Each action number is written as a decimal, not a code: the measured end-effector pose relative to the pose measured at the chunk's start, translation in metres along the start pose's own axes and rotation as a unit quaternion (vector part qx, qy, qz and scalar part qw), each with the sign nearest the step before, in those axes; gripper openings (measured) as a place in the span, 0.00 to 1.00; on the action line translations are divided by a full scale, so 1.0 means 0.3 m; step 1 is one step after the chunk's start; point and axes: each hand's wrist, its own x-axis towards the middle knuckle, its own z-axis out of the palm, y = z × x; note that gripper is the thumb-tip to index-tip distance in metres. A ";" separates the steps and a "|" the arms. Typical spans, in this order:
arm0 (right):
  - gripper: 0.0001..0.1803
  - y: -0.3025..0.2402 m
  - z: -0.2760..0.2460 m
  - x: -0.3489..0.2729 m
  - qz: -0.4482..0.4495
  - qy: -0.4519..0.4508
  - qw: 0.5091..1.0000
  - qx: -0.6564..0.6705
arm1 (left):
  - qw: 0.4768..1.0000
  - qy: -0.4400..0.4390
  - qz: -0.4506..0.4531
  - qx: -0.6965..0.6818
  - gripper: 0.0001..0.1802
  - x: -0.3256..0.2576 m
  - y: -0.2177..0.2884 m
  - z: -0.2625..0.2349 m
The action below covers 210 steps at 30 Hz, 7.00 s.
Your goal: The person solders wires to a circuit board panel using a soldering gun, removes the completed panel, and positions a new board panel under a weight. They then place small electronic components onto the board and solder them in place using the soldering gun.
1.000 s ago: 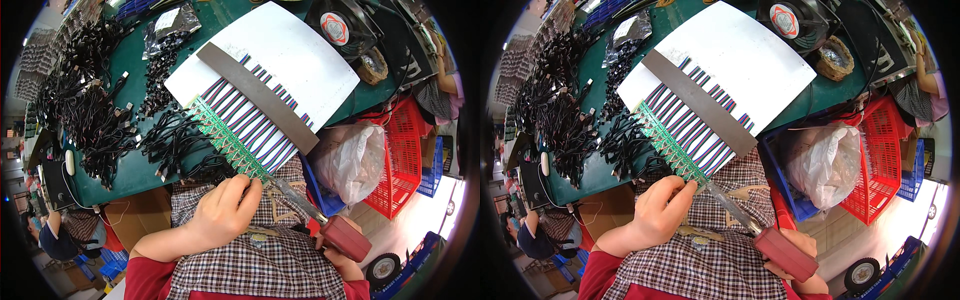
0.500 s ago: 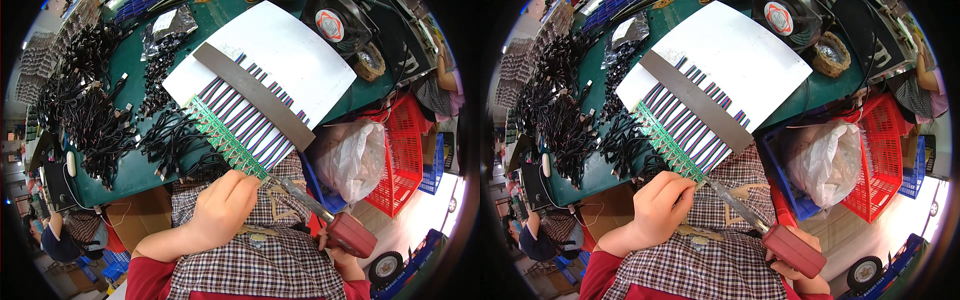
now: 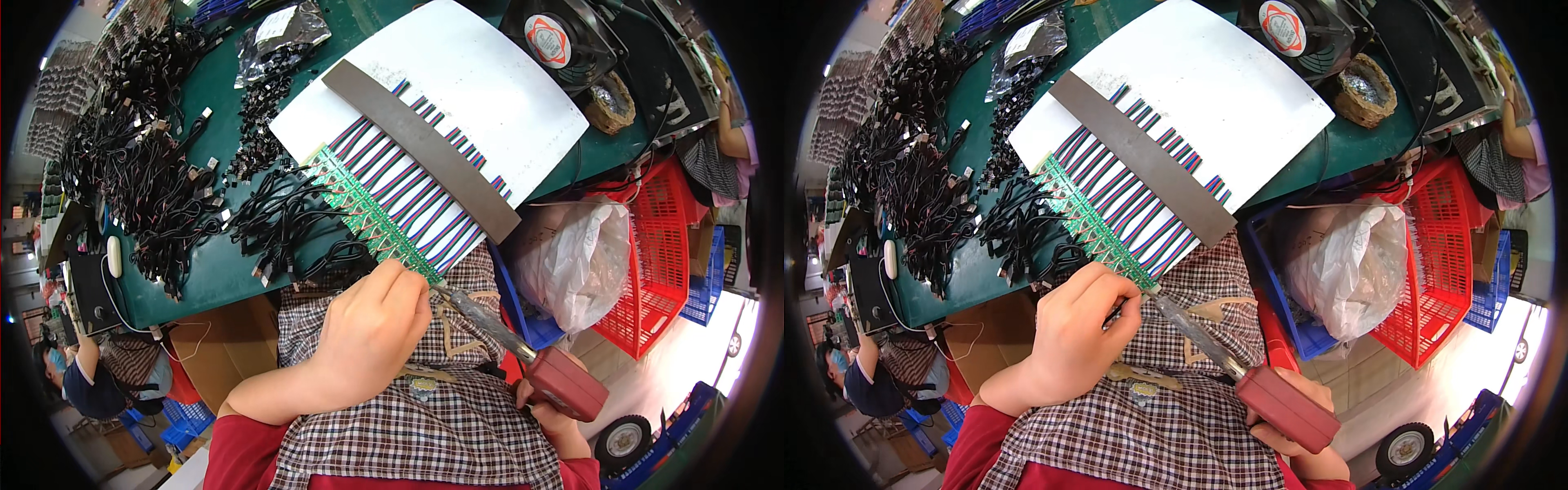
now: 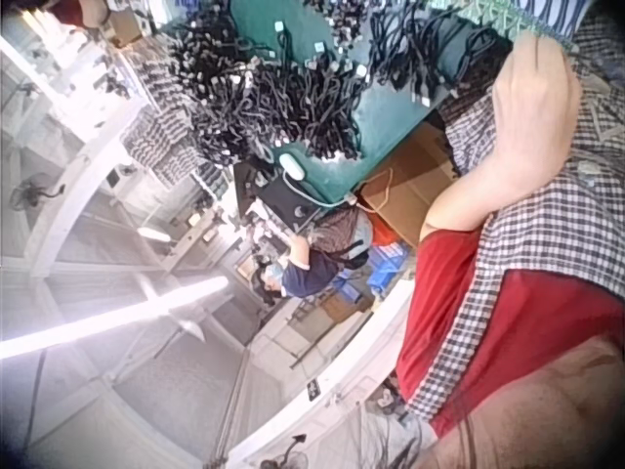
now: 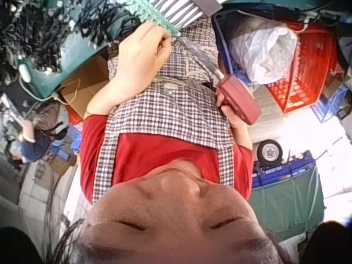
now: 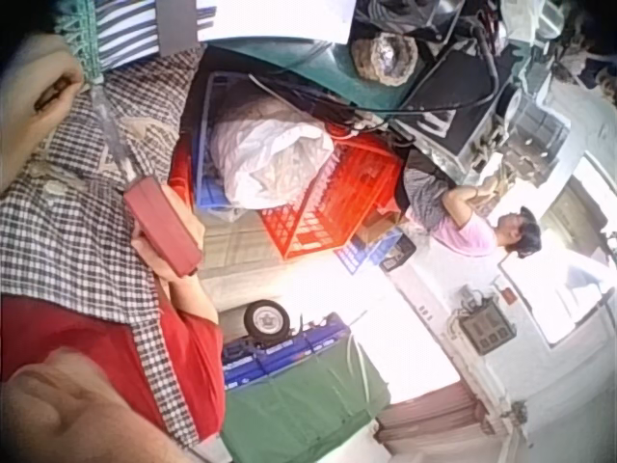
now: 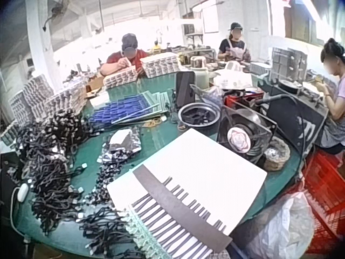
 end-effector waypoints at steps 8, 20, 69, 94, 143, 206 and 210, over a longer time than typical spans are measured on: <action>0.29 -0.019 0.016 0.019 -0.032 -0.018 0.996 -0.087 | 1.000 -0.002 -0.008 -0.010 0.09 0.007 0.001 -0.006; 0.33 0.061 0.048 0.041 -0.005 0.127 0.977 0.173 | 0.996 -0.040 0.023 0.073 0.07 -0.020 -0.003 -0.012; 0.39 -0.110 0.149 0.639 -0.393 0.204 0.815 -0.374 | 0.970 0.048 -0.126 -0.203 0.12 0.004 -0.187 -0.308; 0.29 -0.089 0.196 0.625 -0.501 0.204 0.709 -0.452 | 0.598 0.613 -0.256 -0.448 0.16 -1.504 -0.553 -0.151; 0.17 -0.056 0.126 0.645 -0.374 0.229 0.850 -0.293 | 0.880 0.062 0.149 0.446 0.20 1.313 -0.710 -0.346; 0.37 -0.370 0.044 0.628 -0.371 0.094 0.775 -0.503 | 0.902 0.051 0.387 0.186 0.21 -0.006 -0.372 -0.218; 0.36 -0.239 0.044 0.632 -0.429 0.107 0.722 -0.532 | 0.908 -0.010 0.361 0.211 0.24 0.001 -0.377 -0.221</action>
